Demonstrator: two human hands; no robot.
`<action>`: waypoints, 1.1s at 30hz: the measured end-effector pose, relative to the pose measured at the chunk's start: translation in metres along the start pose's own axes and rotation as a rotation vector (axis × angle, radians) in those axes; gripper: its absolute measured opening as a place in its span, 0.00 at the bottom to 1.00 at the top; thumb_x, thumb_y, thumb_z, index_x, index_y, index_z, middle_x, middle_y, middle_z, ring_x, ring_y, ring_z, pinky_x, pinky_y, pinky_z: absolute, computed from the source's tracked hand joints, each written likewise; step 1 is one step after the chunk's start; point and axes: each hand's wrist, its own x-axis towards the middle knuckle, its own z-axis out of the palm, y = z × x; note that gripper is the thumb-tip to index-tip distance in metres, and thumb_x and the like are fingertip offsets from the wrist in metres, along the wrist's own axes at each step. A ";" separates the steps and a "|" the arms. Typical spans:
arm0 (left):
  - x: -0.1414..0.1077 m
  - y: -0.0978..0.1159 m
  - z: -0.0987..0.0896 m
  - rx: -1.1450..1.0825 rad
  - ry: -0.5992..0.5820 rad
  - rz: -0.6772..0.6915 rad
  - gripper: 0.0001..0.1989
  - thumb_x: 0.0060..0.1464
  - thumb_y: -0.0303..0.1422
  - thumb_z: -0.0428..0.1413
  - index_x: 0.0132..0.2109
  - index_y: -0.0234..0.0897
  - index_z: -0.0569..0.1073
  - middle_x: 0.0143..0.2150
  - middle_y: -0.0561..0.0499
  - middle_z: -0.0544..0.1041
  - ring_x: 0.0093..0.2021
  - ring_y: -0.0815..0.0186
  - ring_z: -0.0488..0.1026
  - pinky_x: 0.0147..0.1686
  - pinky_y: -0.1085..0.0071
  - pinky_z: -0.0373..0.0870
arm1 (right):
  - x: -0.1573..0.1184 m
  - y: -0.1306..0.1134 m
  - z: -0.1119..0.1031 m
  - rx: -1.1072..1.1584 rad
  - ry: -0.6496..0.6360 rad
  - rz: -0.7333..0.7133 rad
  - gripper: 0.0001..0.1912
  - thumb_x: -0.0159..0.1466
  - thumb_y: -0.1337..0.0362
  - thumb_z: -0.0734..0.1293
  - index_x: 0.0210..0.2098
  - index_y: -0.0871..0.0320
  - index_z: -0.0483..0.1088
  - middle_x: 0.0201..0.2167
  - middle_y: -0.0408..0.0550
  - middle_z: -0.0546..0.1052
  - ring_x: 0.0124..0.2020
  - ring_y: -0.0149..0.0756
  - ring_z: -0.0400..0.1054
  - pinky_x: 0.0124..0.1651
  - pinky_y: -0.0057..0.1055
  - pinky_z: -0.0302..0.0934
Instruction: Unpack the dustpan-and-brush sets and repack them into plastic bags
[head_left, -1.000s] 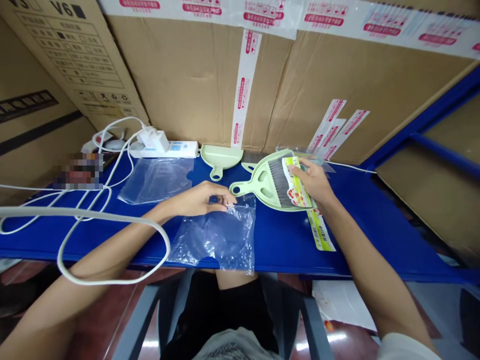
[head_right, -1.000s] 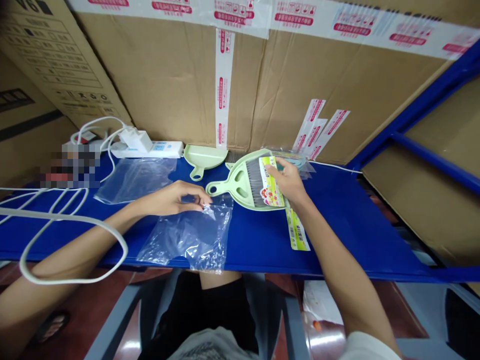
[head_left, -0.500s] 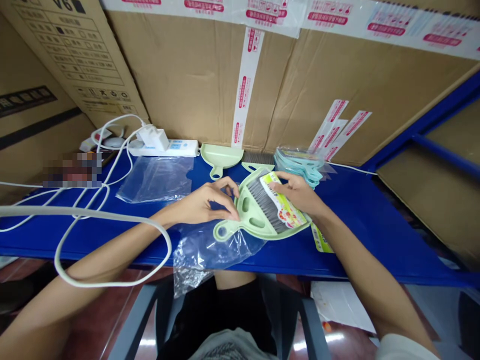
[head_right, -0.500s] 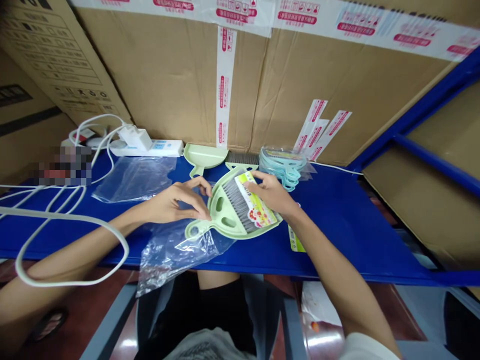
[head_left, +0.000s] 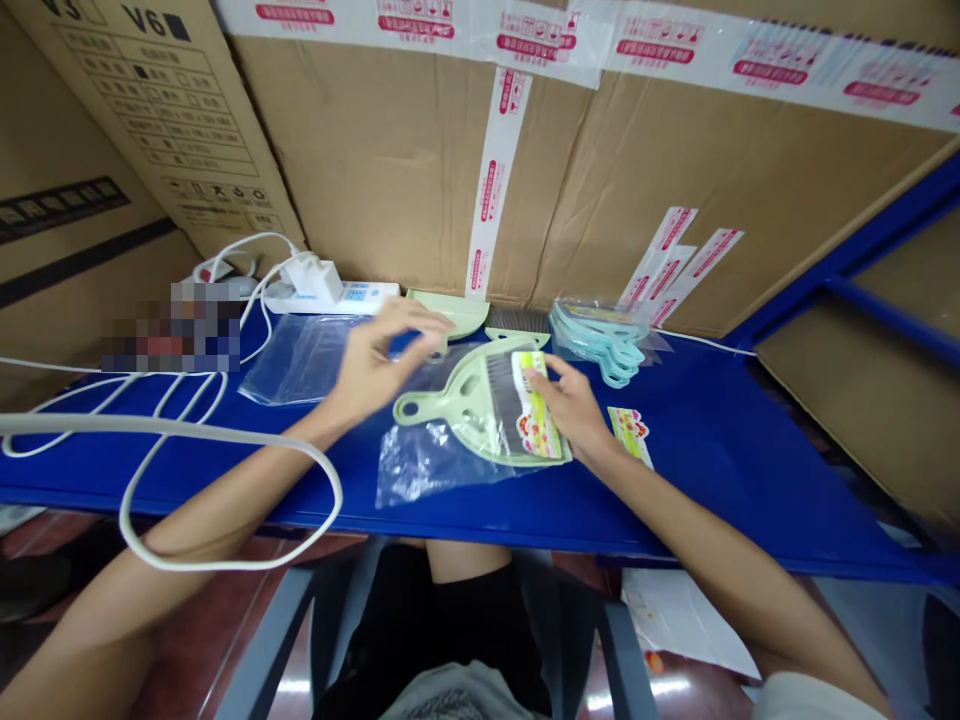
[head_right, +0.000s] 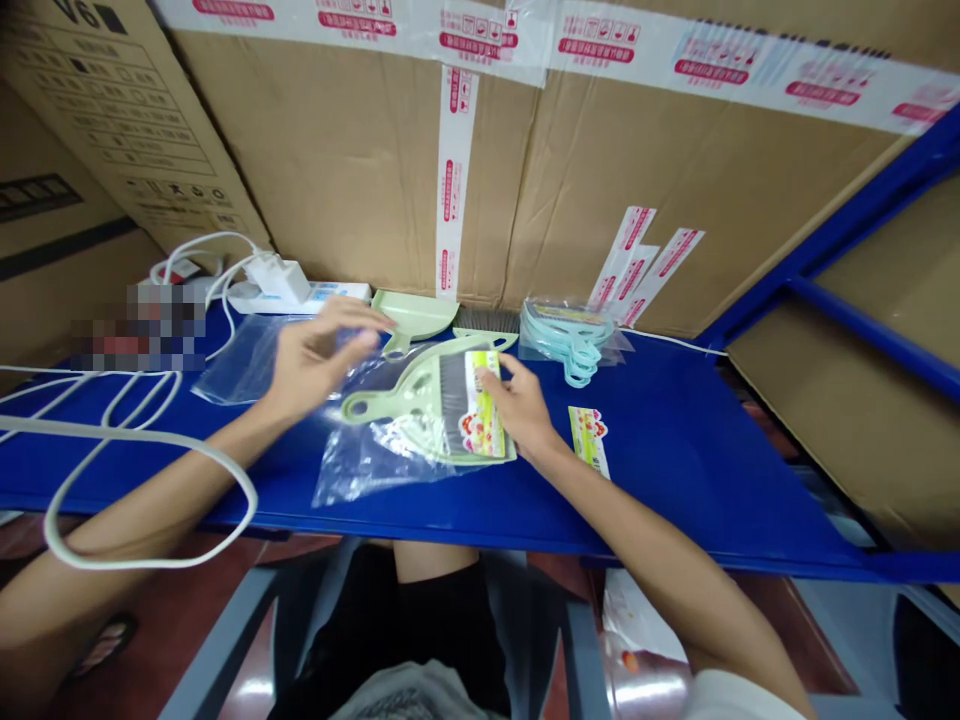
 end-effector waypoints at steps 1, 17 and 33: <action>0.004 -0.007 -0.006 0.016 0.174 -0.061 0.08 0.66 0.40 0.63 0.44 0.42 0.84 0.48 0.47 0.85 0.54 0.54 0.77 0.62 0.52 0.69 | 0.004 -0.002 -0.005 0.003 0.056 -0.034 0.26 0.57 0.48 0.79 0.50 0.51 0.75 0.28 0.41 0.83 0.28 0.45 0.80 0.29 0.35 0.73; -0.003 -0.032 0.010 -0.711 -0.283 -0.750 0.11 0.62 0.37 0.66 0.42 0.32 0.78 0.37 0.41 0.85 0.33 0.59 0.85 0.38 0.66 0.82 | 0.016 -0.012 -0.030 -0.212 0.043 -0.351 0.24 0.68 0.42 0.71 0.56 0.48 0.76 0.46 0.47 0.84 0.44 0.44 0.80 0.48 0.41 0.77; -0.006 -0.031 0.013 -0.837 -0.314 -0.797 0.15 0.66 0.30 0.61 0.56 0.27 0.80 0.47 0.33 0.86 0.39 0.55 0.87 0.41 0.65 0.81 | 0.015 -0.021 -0.040 -0.331 -0.225 -0.346 0.33 0.62 0.53 0.80 0.65 0.43 0.76 0.70 0.45 0.73 0.75 0.52 0.60 0.79 0.56 0.49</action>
